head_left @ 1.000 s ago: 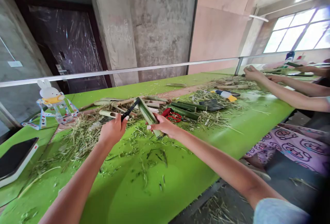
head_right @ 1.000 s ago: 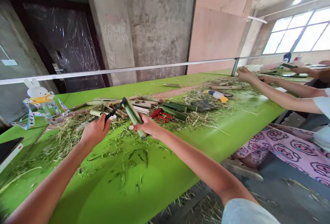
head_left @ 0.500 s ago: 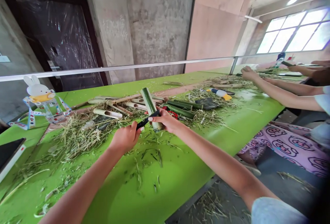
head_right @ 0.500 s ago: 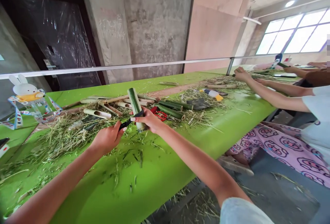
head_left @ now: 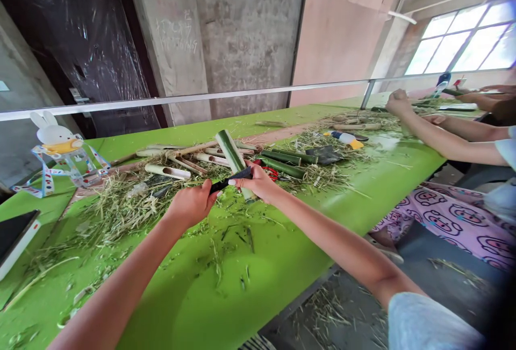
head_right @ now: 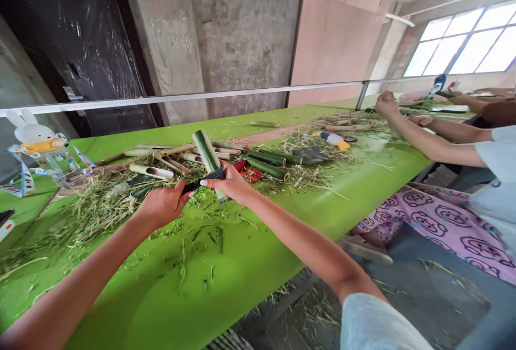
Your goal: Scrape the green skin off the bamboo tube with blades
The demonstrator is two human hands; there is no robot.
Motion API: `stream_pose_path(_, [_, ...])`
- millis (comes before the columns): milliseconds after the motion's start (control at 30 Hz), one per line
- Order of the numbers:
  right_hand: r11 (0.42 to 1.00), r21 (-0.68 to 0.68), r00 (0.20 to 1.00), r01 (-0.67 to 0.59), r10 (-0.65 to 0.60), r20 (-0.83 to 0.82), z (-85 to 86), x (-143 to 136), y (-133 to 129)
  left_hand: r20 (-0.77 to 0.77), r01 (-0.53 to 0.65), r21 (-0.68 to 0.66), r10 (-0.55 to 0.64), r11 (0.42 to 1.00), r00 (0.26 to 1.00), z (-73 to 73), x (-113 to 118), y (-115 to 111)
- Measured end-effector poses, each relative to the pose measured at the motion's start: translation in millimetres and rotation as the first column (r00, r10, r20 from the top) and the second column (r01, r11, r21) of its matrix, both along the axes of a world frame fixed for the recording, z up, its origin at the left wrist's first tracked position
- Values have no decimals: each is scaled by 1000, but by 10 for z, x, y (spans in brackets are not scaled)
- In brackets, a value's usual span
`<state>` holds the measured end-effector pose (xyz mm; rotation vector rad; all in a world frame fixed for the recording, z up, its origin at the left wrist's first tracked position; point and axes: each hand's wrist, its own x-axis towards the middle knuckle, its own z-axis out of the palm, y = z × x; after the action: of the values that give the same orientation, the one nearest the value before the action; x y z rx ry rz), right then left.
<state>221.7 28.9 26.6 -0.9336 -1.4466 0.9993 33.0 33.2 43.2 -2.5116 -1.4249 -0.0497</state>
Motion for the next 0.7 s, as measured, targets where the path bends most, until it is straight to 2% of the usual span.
stream_pose_path(300, [1000, -1, 999, -25, 25, 46, -14, -33, -10, -6, -3, 30, 3, 1000, 1000, 23, -20, 12])
stream_pose_path(500, [998, 53, 992, 13, -19, 128, -32, -24, 37, 2, 5, 55, -5, 998, 1000, -13, -56, 57])
stream_pose_path(700, [999, -12, 993, 47, -45, 113, -9, -38, 4, 13, -1, 103, -1, 995, 1000, -25, -34, 95])
